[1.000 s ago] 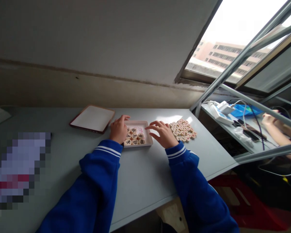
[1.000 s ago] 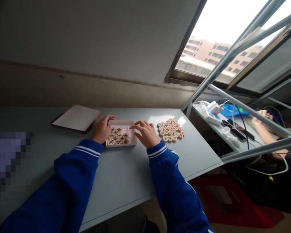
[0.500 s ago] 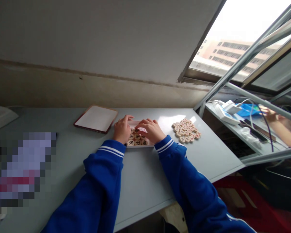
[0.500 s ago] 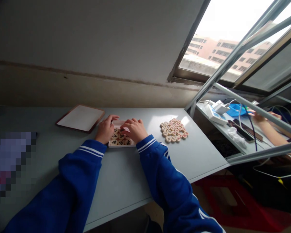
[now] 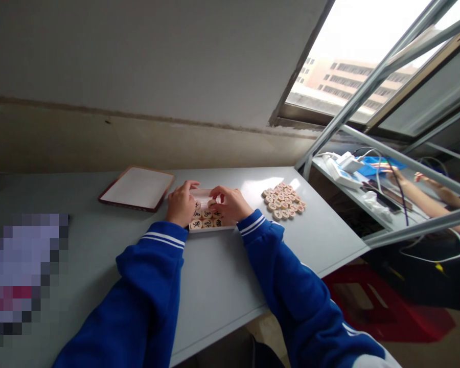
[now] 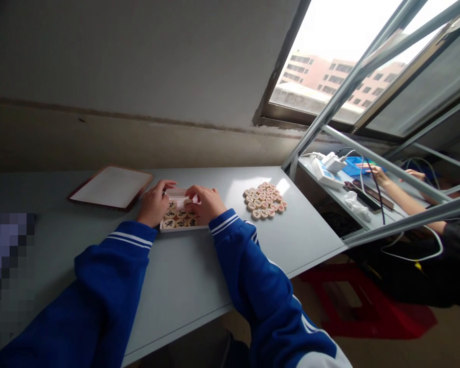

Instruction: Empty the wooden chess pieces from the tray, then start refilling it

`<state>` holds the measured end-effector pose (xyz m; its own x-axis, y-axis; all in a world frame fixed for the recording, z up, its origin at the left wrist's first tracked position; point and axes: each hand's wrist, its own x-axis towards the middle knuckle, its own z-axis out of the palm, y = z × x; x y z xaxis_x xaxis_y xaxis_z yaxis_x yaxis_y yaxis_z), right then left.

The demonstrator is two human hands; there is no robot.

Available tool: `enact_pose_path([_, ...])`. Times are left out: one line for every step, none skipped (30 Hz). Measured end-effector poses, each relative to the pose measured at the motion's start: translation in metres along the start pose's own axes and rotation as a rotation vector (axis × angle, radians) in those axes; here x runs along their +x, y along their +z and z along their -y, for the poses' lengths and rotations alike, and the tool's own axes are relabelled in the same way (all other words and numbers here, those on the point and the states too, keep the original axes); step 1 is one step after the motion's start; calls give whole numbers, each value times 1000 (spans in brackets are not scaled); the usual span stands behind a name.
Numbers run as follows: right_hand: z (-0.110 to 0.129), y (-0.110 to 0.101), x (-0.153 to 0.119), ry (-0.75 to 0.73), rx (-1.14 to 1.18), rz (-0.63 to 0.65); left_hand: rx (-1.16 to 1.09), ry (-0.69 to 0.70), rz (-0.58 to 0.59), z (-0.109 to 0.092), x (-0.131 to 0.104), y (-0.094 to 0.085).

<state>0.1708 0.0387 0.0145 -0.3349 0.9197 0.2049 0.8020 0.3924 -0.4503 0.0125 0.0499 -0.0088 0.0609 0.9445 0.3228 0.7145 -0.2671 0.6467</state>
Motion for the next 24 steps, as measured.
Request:
enact_pose_path([-4, -5, -1, -1, 33, -22, -4, 1, 3, 0, 0, 0])
enact_pose_path([-9, -10, -2, 5, 60, -55, -9, 2, 7, 1, 0, 0])
enact_pose_path([-15, -17, -4, 23, 73, -98, -12, 3, 11, 1, 0, 0])
enact_pose_path([-22, -25, -6, 57, 71, -140, -13, 3, 14, 1, 0, 0])
enact_pose_path([-30, -32, -10, 106, 53, -167, -11, 0, 17, 1, 1, 0])
enact_pose_path([-38, -39, -14, 167, 20, -173, -9, -3, 20, 2, 1, 0])
enact_pose_path([-46, -44, -18, 229, -28, -154, -8, -9, 21, 2, 1, 0])
enact_pose_path([-53, -48, -23, 283, -94, -124, -9, -15, 23, 1, 1, 0])
enact_pose_path([-58, -51, -27, 324, -180, -102, -12, -18, 23, 1, 1, 0])
enact_pose_path([-63, -52, -31, 346, -275, -97, -15, -20, 23, 1, 1, 0])
enact_pose_path([-66, -52, -35, 351, -376, -114, -19, -21, 23, 0, 0, 0])
enact_pose_path([-68, -51, -37, 344, -460, -148, -21, -19, 24, 0, -1, -1])
enact_pose_path([-69, -49, -39, 316, -508, -175, -21, -19, 24, -1, -2, -2])
enact_pose_path([-71, -48, -41, 283, -530, -182, -24, -20, 25, -1, -4, -2])
enact_pose_path([-74, -47, -41, 275, -532, -166, -25, -15, 29, -2, -5, -3])
enact_pose_path([-77, -47, -41, 259, -526, -116, -23, -7, 33, -2, -5, -3])
enact_pose_path([-81, -48, -41, 243, -529, -75, -22, -1, 30, -1, -6, -4])
enact_pose_path([-85, -48, -40, 233, -540, -44, -25, 2, 31, -1, -6, -4])
enact_pose_path([-88, -49, -40, 241, -562, -70, -27, -4, 34, -1, -7, -5])
enact_pose_path([-90, -50, -39, 249, -580, -75, -26, -13, 39, -1, -7, -5])
enact_pose_path([-91, -50, -38, 242, -568, -77, -25, -23, 43, 0, -8, -5])
enact_pose_path([-89, -49, -38, 234, -553, -91, -23, -31, 47, 0, -8, -5])
enact_pose_path([-85, -47, -37, 219, -532, -105, -20, -34, 48, -1, -8, -4])
enact_pose_path([-79, -44, -36, 199, -512, -126, -16, -31, 41, -1, -8, -4])
